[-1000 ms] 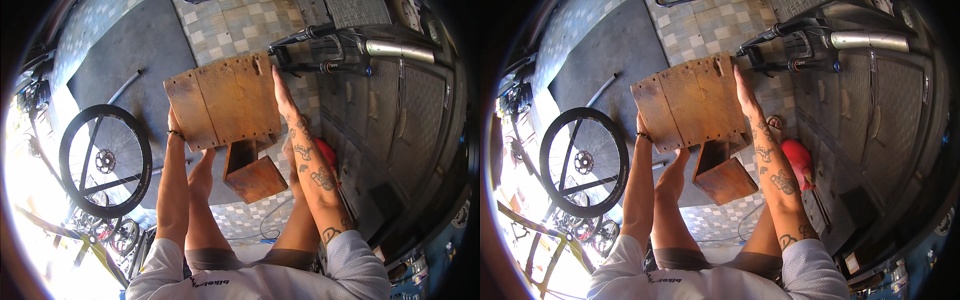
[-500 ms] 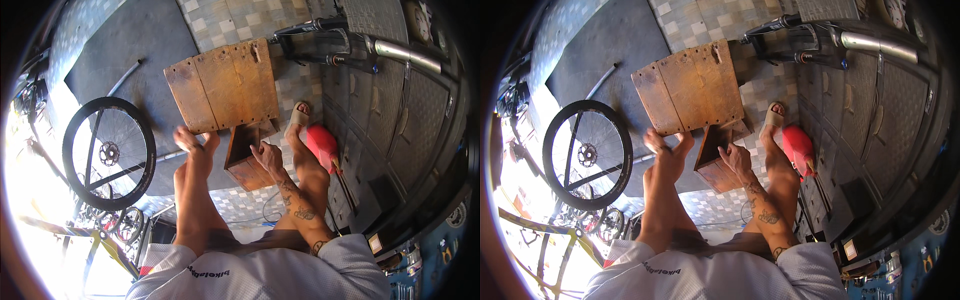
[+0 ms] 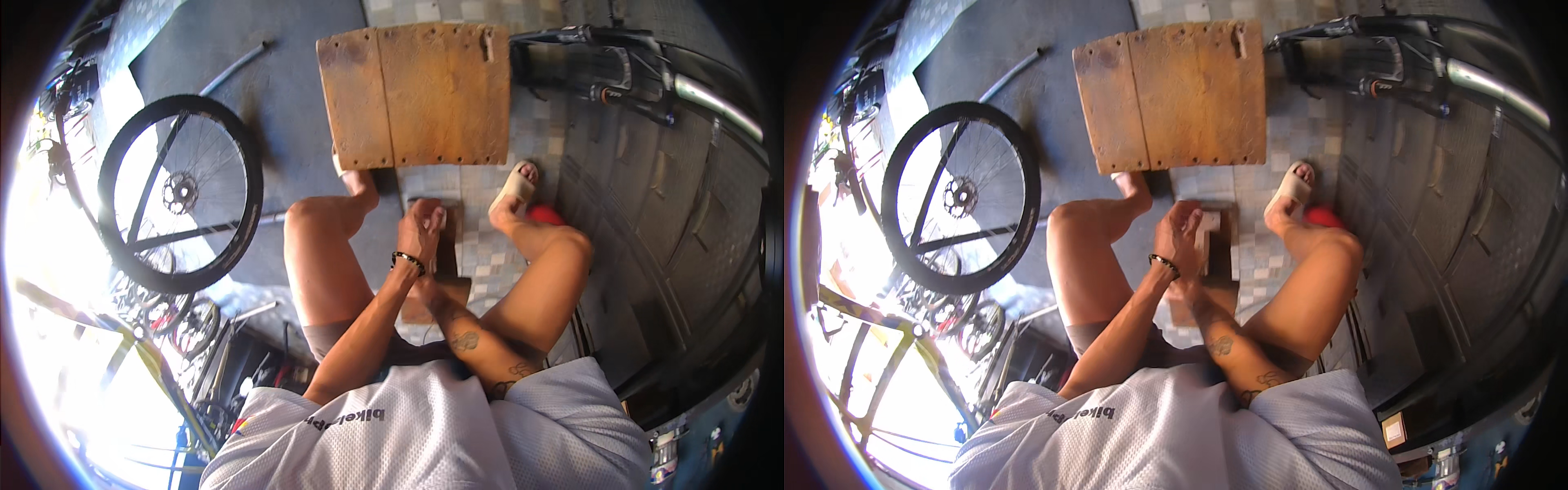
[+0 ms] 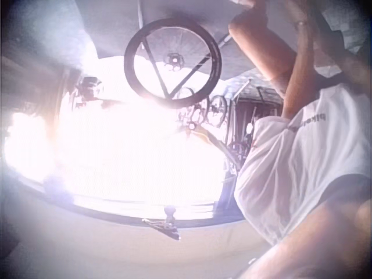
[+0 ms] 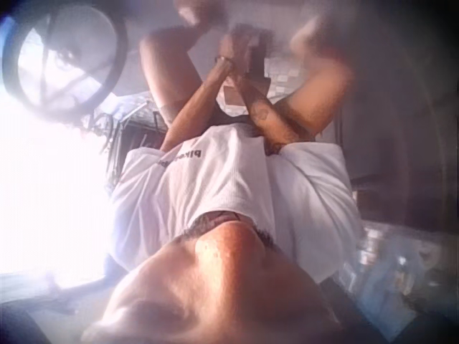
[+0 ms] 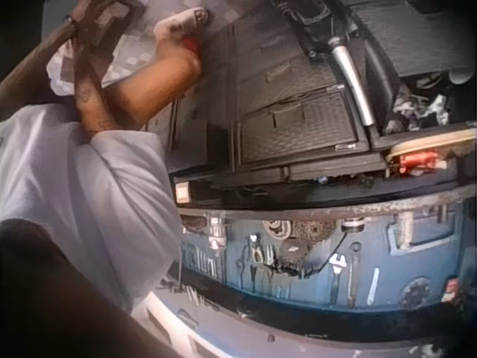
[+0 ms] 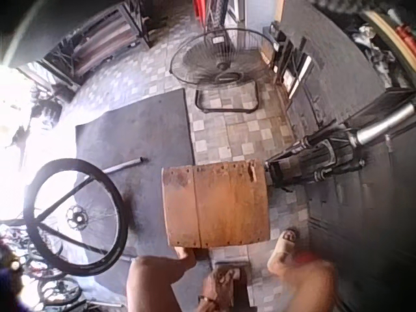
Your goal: The person cleans a bicycle cassette with a cloth, then uses a small brush to clean the inside of the cassette. They then move to a wooden board and continue working on the cassette.
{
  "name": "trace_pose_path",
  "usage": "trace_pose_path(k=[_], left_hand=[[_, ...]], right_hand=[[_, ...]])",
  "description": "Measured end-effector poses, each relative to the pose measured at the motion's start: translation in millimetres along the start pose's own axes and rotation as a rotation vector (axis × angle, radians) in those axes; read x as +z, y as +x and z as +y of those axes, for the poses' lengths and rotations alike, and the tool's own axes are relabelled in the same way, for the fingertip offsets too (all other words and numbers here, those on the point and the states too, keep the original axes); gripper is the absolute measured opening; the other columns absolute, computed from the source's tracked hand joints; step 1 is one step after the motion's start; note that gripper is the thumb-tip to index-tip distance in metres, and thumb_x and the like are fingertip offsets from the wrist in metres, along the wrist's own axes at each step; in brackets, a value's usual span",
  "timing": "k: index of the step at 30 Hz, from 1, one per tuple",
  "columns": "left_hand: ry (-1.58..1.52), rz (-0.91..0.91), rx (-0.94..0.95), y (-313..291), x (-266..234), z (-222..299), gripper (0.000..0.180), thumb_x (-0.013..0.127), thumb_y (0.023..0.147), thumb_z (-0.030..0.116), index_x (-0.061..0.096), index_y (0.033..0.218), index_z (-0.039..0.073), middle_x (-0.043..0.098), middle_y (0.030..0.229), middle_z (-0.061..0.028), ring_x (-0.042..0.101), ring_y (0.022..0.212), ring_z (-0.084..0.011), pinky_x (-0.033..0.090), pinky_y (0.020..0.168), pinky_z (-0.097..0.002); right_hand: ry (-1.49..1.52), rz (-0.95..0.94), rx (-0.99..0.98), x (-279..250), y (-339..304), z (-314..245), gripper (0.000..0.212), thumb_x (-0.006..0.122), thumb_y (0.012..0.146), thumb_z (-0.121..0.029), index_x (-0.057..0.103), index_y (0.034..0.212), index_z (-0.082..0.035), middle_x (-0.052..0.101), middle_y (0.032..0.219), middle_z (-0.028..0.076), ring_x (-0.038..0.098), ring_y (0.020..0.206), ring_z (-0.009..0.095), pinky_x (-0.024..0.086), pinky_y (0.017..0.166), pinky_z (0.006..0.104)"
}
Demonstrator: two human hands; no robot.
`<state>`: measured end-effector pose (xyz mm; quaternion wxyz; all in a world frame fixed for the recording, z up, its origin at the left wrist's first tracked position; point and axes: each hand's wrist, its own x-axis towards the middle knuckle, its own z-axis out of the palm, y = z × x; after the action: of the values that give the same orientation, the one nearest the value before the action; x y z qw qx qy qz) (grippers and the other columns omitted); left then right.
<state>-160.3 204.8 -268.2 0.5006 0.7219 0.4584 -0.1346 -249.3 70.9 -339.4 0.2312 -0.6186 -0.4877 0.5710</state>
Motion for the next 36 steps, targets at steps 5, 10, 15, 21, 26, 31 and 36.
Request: trace_pose_path(k=[5, 10, 15, 21, 26, 31, 36], left_hand=[[-0.153, -0.257, 0.177, 18, 2, 38, 0.024, 0.063, 0.101, 0.019, 0.069, 0.118, 0.004, 0.076, 0.109, -0.0146, 0.073, 0.1, -0.0245, 0.056, 0.089, -0.0362], [-0.246, -0.306, 0.468, 20, -4, 62, 0.025, 0.065, 0.101, 0.02, 0.069, 0.118, 0.001, 0.075, 0.101, -0.0128, 0.072, 0.093, -0.0203, 0.055, 0.087, -0.0327], [-0.285, -0.041, 0.695, -32, -34, 59, 0.037, 0.057, 0.106, 0.022, 0.059, 0.135, -0.002, 0.065, 0.132, -0.0169, 0.062, 0.119, -0.0233, 0.05, 0.099, -0.036], [-1.019, -0.289, 0.834, -120, -51, 83, 0.06, 0.048, 0.108, 0.043, 0.039, 0.152, 0.003, 0.047, 0.15, -0.0196, 0.045, 0.141, -0.0331, 0.039, 0.116, -0.056], [-1.345, -0.809, 0.77, -174, -52, 113, 0.075, 0.045, 0.104, 0.061, 0.038, 0.155, 0.008, 0.046, 0.15, -0.0203, 0.04, 0.145, -0.0344, 0.036, 0.117, -0.059], [-1.465, -1.063, 0.709, -215, -48, 136, 0.077, 0.046, 0.102, 0.063, 0.037, 0.156, 0.008, 0.044, 0.153, -0.0217, 0.041, 0.145, -0.0349, 0.036, 0.119, -0.0551], [-1.525, -0.98, 0.577, -210, -63, 118, 0.06, 0.046, 0.107, 0.053, 0.051, 0.145, 0.007, 0.058, 0.138, -0.02, 0.057, 0.127, -0.0331, 0.048, 0.109, -0.0509]], right_hand=[[0.18, 0.158, -0.1, 18, 14, -10, 0.032, 0.045, 0.101, -0.027, 0.062, 0.119, -0.006, 0.072, 0.106, 0.022, 0.07, 0.099, 0.039, 0.053, 0.084, 0.0512], [0.254, 0.414, 0.008, -7, 22, -4, 0.036, 0.041, 0.104, -0.029, 0.06, 0.124, -0.007, 0.071, 0.11, 0.023, 0.069, 0.103, 0.04, 0.051, 0.088, 0.0525], [1.135, 0.997, 0.381, -86, 6, -33, 0.046, 0.039, 0.108, -0.048, 0.06, 0.113, -0.007, 0.072, 0.089, 0.012, 0.072, 0.075, 0.027, 0.056, 0.068, 0.0373], [1.129, 1.003, -0.355, -137, -94, -112, 0.034, 0.06, 0.104, -0.041, 0.066, 0.115, -0.009, 0.069, 0.1, 0.001, 0.066, 0.089, 0.01, 0.055, 0.072, 0.0263], [0.909, 0.975, -0.277, -141, -203, -145, 0.034, 0.07, 0.099, -0.039, 0.069, 0.115, -0.009, 0.072, 0.106, 0.002, 0.068, 0.094, 0.012, 0.056, 0.073, 0.0271], [0.969, 1.0, -0.262, -136, -235, -170, 0.037, 0.075, 0.095, -0.038, 0.07, 0.113, -0.006, 0.073, 0.109, 0.003, 0.069, 0.099, 0.015, 0.057, 0.073, 0.0306], [0.277, 1.141, -0.002, -152, -289, -221, 0.049, 0.086, 0.082, -0.032, 0.068, 0.114, -0.001, 0.07, 0.111, 0.015, 0.069, 0.096, 0.019, 0.055, 0.076, 0.0348]])
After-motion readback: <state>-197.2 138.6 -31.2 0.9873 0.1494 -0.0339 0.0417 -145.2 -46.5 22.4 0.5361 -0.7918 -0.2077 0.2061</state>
